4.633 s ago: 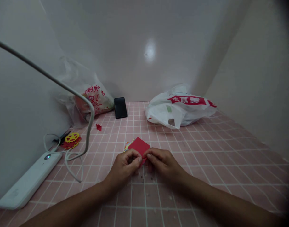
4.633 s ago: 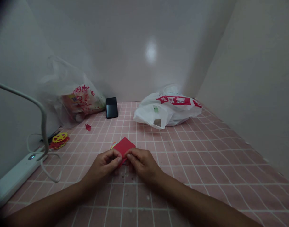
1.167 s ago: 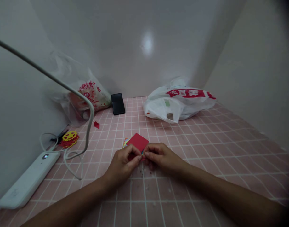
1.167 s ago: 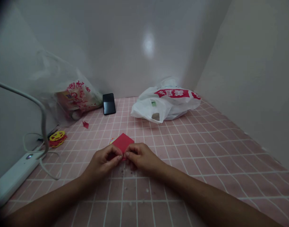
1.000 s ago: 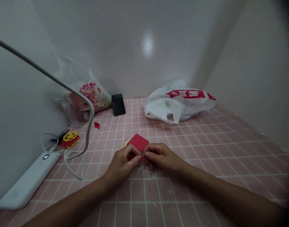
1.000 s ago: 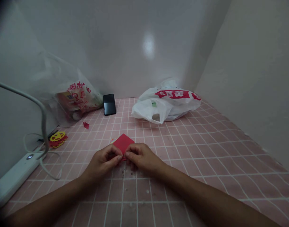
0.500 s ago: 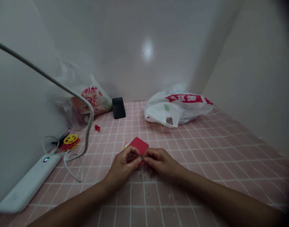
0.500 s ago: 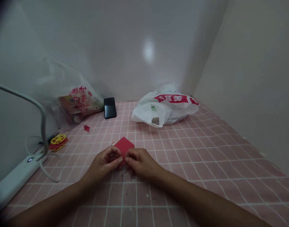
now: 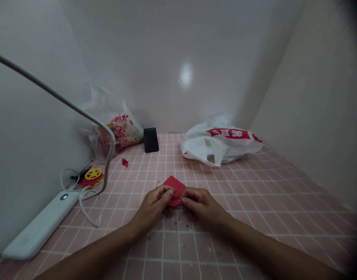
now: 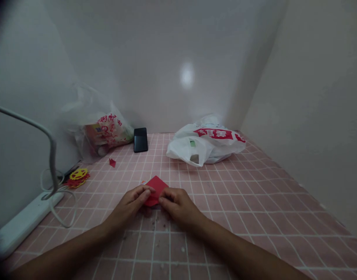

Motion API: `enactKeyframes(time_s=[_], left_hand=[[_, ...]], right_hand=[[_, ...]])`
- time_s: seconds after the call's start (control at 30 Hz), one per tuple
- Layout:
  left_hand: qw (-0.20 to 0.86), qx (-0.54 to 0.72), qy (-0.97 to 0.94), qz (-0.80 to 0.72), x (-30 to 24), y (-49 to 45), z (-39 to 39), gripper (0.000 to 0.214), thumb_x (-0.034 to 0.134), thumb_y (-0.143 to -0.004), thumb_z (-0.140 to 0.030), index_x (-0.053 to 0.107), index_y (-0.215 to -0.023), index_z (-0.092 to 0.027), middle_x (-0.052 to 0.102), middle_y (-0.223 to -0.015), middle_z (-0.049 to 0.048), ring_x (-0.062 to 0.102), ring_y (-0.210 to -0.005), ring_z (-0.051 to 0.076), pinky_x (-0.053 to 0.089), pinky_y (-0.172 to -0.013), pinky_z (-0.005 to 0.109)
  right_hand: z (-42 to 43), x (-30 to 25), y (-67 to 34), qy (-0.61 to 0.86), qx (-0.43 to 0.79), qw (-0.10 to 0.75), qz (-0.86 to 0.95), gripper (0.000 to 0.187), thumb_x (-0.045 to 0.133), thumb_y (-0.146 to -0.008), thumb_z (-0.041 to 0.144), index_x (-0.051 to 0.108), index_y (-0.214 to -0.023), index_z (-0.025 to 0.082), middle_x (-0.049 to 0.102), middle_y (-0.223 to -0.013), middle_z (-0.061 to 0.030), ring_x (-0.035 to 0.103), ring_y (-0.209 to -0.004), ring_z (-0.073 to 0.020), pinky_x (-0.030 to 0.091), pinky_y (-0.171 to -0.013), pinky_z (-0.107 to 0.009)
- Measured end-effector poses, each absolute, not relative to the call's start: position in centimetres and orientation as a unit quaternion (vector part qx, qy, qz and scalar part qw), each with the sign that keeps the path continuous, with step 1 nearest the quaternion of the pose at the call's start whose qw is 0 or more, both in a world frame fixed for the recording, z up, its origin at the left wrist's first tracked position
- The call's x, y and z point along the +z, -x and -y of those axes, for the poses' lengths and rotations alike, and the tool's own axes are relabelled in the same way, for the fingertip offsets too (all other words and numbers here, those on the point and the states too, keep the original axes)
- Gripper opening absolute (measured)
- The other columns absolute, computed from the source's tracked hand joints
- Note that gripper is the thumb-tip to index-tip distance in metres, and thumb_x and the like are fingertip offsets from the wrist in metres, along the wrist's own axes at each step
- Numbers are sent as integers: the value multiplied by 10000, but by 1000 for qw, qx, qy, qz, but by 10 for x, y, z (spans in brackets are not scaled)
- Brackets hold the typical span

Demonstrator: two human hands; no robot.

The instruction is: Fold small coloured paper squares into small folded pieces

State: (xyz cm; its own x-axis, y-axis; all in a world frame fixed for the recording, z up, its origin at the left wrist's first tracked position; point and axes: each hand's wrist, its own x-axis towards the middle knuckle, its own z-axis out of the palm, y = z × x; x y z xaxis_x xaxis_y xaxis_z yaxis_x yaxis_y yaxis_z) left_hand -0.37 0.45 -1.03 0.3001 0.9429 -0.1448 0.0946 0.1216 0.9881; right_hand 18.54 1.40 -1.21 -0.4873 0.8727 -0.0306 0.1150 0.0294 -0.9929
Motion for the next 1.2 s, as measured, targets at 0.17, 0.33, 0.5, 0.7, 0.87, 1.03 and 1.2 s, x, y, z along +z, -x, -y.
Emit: enactKeyframes(time_s=[0.17, 0.33, 0.5, 0.7, 0.87, 1.03, 1.2], left_hand=[[618, 339, -532, -469, -9, 2, -6, 364, 642, -786, -512, 542, -728, -166, 593, -607, -20, 515, -470, 95, 379, -500, 228], [614, 344, -523, -480, -8, -1, -4, 381, 644, -755, -532, 516, -683, -180, 563, -543, -36, 474, -428, 90, 340, -461, 222], [606, 328, -548, -475, -5, -1, 0, 385, 636, -770, -530, 529, -674, -173, 555, -545, -32, 483, -439, 93, 352, -477, 226], [596, 331, -555, -477, -4, -2, 0, 390, 608, -780, -543, 523, -669, -179, 560, -543, -31, 474, -420, 86, 349, -462, 221], [590, 343, -536, -497, -6, 0, -3, 386, 611, -771, -544, 514, -671, -184, 546, -522, -42, 465, -404, 86, 343, -444, 216], [581, 343, -533, -510, -6, 1, -3, 390, 611, -770, -547, 517, -668, -182, 562, -536, -33, 472, -407, 88, 346, -448, 221], [609, 318, -538, -488, -7, -2, 0, 393, 604, -784, -551, 517, -671, -185, 546, -529, -41, 470, -405, 89, 334, -439, 217]], right_hand=[[-14, -13, -186, 381, 608, 333, 612, 299, 579, -861, 418, 527, -686, 181, 513, -568, 31, 445, -479, -97, 318, -467, -230], [-13, -19, -183, 373, 651, 329, 573, 374, 520, -895, 530, 525, -756, 183, 539, -590, 25, 483, -463, -106, 354, -450, -226], [-13, -20, -181, 387, 608, 333, 608, 373, 632, -834, 496, 501, -674, 185, 486, -547, 46, 395, -460, -82, 282, -433, -208], [-12, -23, -182, 391, 612, 323, 607, 387, 554, -890, 496, 510, -658, 189, 470, -501, 48, 394, -411, -82, 266, -409, -213], [-15, -20, -183, 410, 609, 340, 587, 385, 566, -881, 504, 486, -662, 197, 468, -516, 52, 373, -397, -75, 256, -392, -207], [-16, -19, -183, 433, 594, 369, 569, 410, 511, -915, 527, 482, -668, 201, 455, -501, 57, 361, -398, -76, 250, -399, -209], [-12, -23, -180, 397, 623, 327, 589, 370, 580, -866, 510, 513, -692, 191, 512, -539, 37, 427, -431, -91, 301, -429, -220]])
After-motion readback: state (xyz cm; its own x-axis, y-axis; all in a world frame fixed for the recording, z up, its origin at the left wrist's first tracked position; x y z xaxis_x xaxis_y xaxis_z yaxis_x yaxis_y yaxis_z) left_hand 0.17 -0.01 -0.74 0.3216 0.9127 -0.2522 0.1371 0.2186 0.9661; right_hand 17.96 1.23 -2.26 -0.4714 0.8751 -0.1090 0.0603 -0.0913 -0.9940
